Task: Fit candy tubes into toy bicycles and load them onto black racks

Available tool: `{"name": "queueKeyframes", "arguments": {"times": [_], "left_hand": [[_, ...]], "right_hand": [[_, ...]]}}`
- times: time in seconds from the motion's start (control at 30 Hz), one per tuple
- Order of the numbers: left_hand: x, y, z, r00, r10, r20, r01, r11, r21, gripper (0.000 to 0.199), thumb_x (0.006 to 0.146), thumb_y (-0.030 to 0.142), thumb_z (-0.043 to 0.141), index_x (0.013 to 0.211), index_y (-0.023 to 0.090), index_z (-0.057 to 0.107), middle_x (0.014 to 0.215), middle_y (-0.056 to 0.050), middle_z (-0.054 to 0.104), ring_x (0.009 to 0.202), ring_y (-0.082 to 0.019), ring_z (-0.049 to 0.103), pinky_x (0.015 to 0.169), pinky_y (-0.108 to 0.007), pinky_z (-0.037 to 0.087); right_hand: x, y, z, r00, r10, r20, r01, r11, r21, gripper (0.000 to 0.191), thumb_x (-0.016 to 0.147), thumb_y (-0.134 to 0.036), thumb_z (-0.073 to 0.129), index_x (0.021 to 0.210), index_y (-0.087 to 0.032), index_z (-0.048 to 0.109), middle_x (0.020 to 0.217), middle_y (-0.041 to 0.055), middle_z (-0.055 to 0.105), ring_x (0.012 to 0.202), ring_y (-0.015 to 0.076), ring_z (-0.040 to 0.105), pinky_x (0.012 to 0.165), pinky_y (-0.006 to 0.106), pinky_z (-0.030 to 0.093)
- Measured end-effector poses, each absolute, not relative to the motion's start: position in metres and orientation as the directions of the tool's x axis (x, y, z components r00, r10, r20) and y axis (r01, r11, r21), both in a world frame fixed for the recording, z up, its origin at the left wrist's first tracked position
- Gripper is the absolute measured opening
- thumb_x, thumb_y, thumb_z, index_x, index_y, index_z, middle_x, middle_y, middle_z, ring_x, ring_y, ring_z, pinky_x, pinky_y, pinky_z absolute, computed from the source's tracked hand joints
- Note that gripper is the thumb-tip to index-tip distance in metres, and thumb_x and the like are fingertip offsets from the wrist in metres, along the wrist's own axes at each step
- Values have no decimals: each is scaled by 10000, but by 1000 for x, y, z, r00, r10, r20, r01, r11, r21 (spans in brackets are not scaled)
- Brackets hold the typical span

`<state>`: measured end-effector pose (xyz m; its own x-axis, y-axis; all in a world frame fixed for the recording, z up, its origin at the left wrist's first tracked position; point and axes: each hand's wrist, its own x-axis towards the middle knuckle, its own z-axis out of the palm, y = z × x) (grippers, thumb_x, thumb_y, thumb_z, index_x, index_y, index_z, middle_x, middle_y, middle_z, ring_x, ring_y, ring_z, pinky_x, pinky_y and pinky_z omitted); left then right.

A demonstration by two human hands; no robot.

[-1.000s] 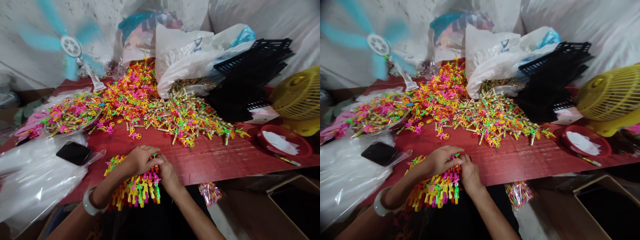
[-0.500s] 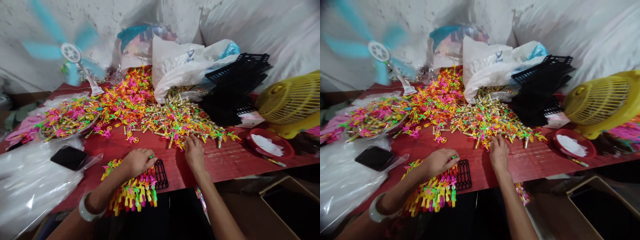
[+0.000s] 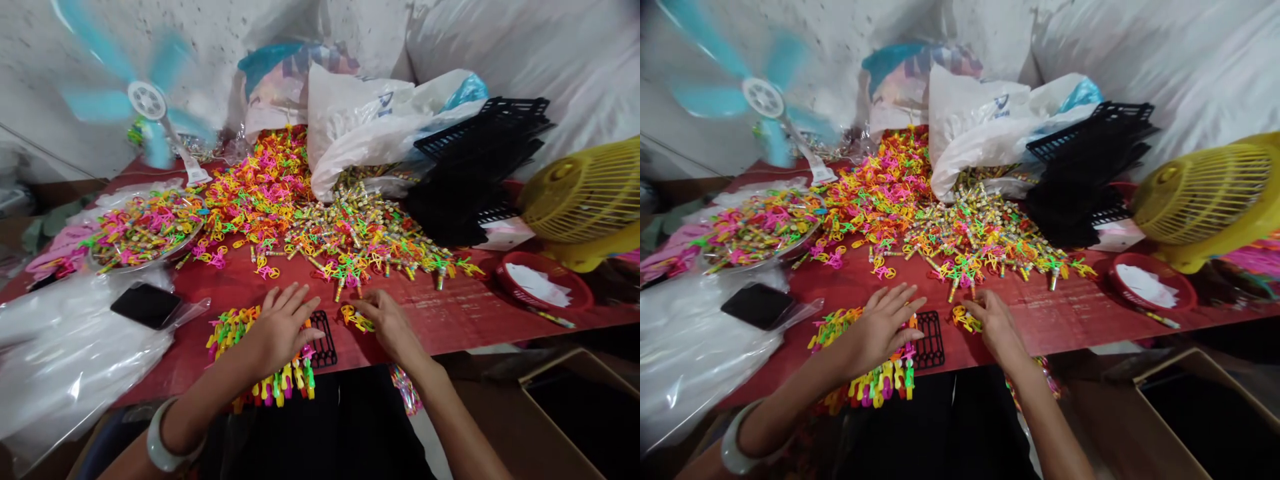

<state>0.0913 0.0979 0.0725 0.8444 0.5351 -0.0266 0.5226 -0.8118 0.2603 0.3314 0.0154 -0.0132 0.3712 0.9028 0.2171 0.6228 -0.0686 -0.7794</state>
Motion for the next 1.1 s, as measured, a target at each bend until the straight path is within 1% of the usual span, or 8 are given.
{"name": "queueKeyframes", "arguments": {"times": [0.1,0.27,0.37,0.63,0.77,0.87,1.0,1.1], "left_hand": [[92,95,68,840,542,-23,529,-810,251,494,927,506,413,1298,201,527,1468,-142,402,1374,-316,330,1086,-556,286],[92,94,66,829,559,-15,541,-794,279,449,934,448,441,1278,177,540,1438,-149,443,1326,-307,396,1070,-529,308],[91,96,68,825,565,-8,536,-778,326,420,941,423,441,1287,202,528,1428,-132,459,1323,-285,399,1067,-514,312],[91,98,66,807,590,25,511,-719,471,404,952,387,431,1321,229,487,1402,-106,495,1306,-253,426,1067,-506,321],[91,104,74,791,608,69,446,-650,615,479,944,363,451,1393,208,391,1386,-110,513,1282,-223,456,1060,-451,364],[94,111,84,833,550,53,376,-635,675,380,919,305,486,1286,214,524,1276,-77,610,1192,-209,537,1013,-395,425],[106,117,90,824,564,47,414,-658,628,215,890,222,500,1036,205,657,1003,-38,714,979,-193,633,928,-370,475],[112,120,83,844,529,86,402,-731,551,274,887,219,506,1139,193,608,1164,-72,668,1117,-222,582,1003,-429,420]], "right_hand": [[332,18,-2,358,928,105,633,-158,-758,151,835,-319,535,764,-209,610,684,-1,591,627,173,550,541,267,393],[328,12,-4,251,936,246,671,15,-741,150,816,-257,503,842,-208,643,797,50,614,745,205,582,658,303,446],[318,8,-12,275,934,227,554,39,-832,152,836,-283,500,889,-198,615,830,61,633,744,204,606,662,308,471],[279,1,-16,185,981,66,240,20,-970,195,902,-363,466,954,-204,567,592,-29,567,510,152,556,538,272,457],[260,-2,-2,106,984,145,260,113,-959,204,925,-370,437,931,-220,575,659,4,605,585,165,593,603,290,481],[254,-2,13,87,975,205,271,175,-947,235,933,-392,427,912,-228,594,728,25,615,598,160,592,621,292,490],[257,1,20,141,962,235,272,190,-943,233,932,-381,435,871,-226,598,674,14,612,615,165,591,647,292,492],[257,6,8,191,963,190,258,137,-956,179,914,-332,454,833,-222,570,697,13,618,564,151,576,583,275,484]]}}
